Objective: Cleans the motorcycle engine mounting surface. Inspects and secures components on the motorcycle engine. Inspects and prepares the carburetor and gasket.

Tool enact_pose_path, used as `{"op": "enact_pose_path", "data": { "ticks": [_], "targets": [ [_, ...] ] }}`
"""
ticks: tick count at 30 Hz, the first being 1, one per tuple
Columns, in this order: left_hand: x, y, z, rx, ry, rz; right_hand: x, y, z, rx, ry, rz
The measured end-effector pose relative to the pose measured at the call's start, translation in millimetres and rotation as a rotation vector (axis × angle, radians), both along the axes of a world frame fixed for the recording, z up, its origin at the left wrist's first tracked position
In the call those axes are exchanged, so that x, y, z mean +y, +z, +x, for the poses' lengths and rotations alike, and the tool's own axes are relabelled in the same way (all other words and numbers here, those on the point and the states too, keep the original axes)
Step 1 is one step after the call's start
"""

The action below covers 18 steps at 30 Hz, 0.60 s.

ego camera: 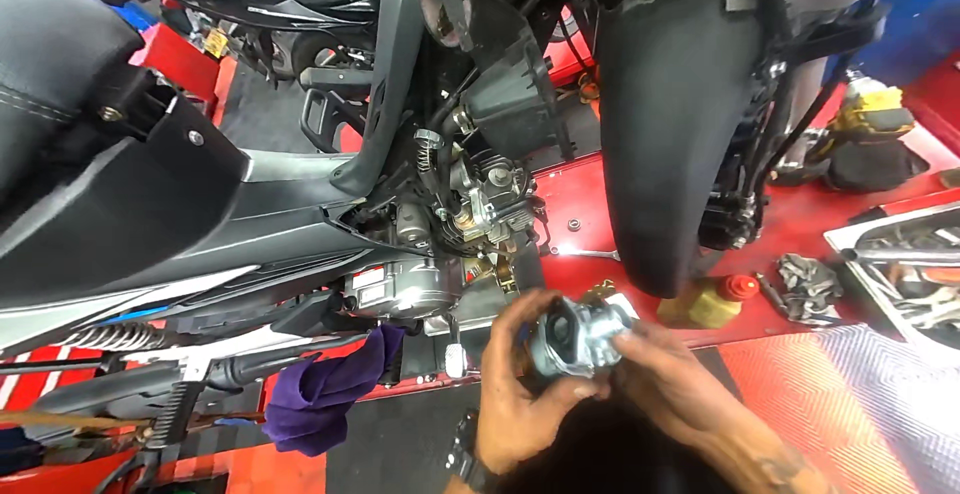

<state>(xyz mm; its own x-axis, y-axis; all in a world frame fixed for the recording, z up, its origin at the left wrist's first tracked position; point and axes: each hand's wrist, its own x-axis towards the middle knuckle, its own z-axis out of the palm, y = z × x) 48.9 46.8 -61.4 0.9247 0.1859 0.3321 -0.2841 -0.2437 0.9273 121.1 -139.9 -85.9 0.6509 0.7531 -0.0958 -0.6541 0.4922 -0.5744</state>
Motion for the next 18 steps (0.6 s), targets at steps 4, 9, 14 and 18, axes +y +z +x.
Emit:
{"op": "enact_pose_path", "data": {
  "ticks": [4,9,14,18],
  "targets": [
    [0.1,-18.0,1.2,0.033,0.038,-0.137,6.6,4.0,-0.8,0.101,0.023,-0.127],
    [3.1,-19.4,-3.3,0.147,0.118,-0.171,11.0,2.7,1.4,0.166,0.068,-0.209],
    [4.0,-17.0,-12.7,0.211,0.194,-0.229,14.4,-9.0,4.9,0.170,0.146,-0.220],
    [4.9,-14.6,-21.2,0.212,0.264,-0.241,19.4,-12.0,6.3,0.166,0.213,-0.188]
  ]
}}
